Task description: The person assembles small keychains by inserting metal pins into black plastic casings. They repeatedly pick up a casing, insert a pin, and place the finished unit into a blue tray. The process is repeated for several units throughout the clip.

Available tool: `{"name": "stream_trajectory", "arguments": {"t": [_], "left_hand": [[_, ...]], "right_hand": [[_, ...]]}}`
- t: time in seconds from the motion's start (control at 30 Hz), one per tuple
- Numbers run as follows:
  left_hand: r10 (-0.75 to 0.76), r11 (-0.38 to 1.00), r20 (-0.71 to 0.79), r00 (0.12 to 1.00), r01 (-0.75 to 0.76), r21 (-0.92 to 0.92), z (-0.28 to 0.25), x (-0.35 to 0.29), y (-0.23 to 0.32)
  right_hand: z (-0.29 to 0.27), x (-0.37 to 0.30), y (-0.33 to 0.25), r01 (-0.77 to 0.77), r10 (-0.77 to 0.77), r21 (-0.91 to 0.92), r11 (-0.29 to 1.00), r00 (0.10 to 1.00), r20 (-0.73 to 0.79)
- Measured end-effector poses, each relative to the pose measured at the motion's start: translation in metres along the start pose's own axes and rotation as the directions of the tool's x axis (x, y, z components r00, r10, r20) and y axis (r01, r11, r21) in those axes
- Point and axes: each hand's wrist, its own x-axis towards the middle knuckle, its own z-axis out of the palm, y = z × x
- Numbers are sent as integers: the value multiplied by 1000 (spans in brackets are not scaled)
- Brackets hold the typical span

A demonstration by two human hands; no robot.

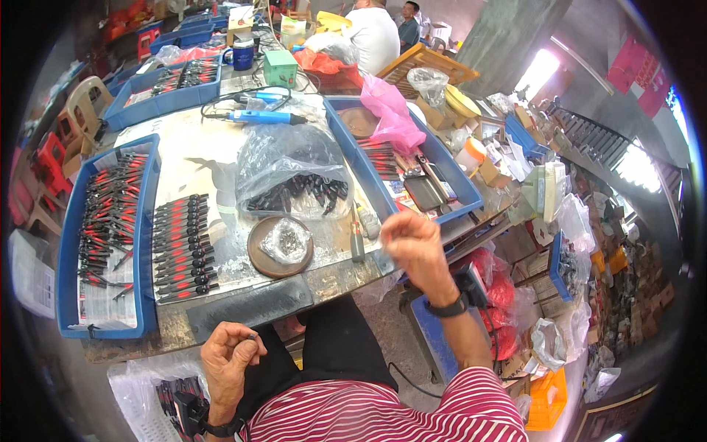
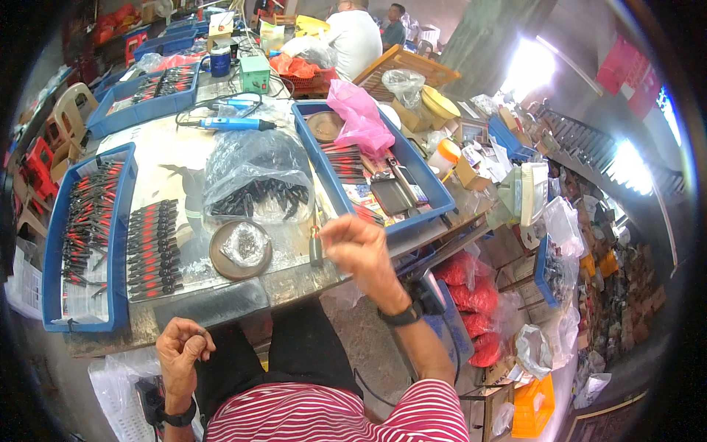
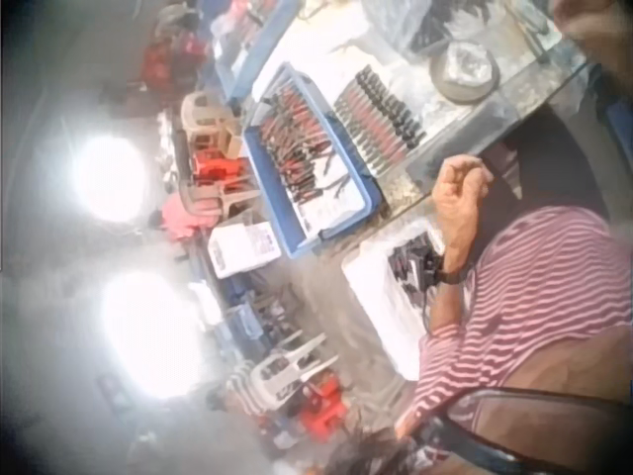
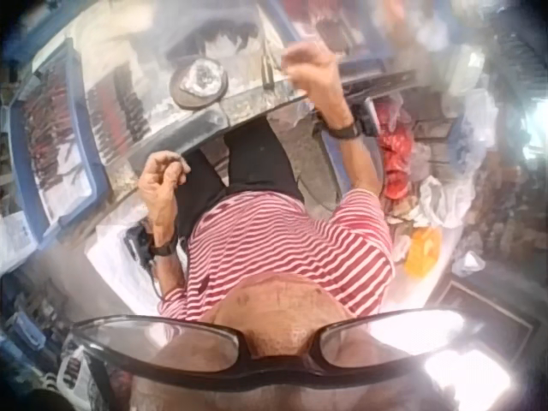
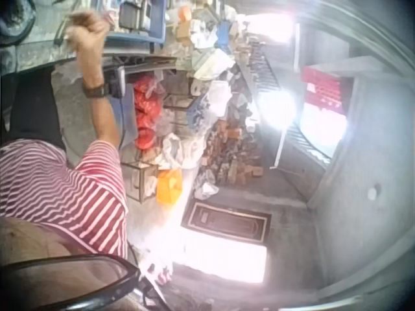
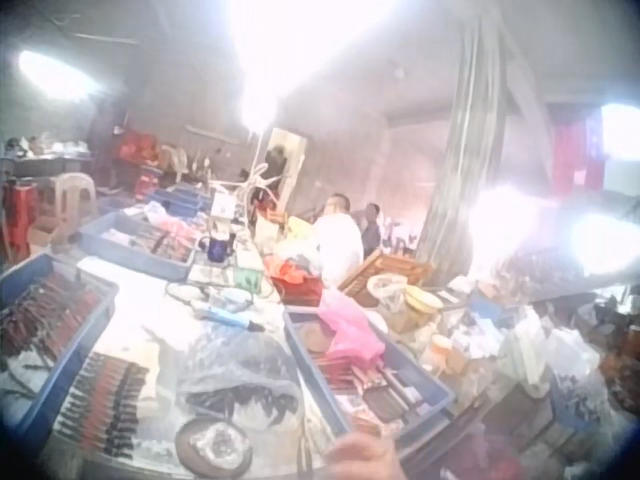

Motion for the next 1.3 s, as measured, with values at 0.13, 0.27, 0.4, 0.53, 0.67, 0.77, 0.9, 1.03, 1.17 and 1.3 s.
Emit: {"name": "stream_trajectory", "arguments": {"t": [0.13,0.27,0.4,0.53,0.67,0.77,0.9,1.03,1.17,1.3], "left_hand": [[35,999,26,999,-35,-4,2,-5,1],[48,996,12,999,-49,71,4,-8,3],[35,993,-1,999,-35,114,11,-12,7],[18,991,2,1000,-18,134,21,-13,9],[34,994,28,999,-37,103,27,-12,6],[95,988,22,995,-97,124,28,-8,2],[136,983,-10,991,-134,126,31,-4,0],[9,995,-84,996,-1,99,35,-3,-1],[-135,990,-115,984,138,17,34,-1,-11],[-159,981,-120,980,142,-135,32,2,-26]], "right_hand": [[27,-27,11,-144,70,329,933,971,227],[41,-48,18,-336,140,422,842,892,430],[44,-65,12,-394,138,346,851,805,577],[58,-81,15,-325,189,167,931,820,540],[78,-86,34,-140,129,-17,990,856,500],[85,-86,46,-59,48,5,998,859,510],[93,-82,54,135,-111,-23,991,892,438],[97,-92,49,-243,245,-44,969,921,302],[106,-97,55,-217,228,-88,972,962,147],[111,-99,61,-285,292,-70,956,946,140]]}}
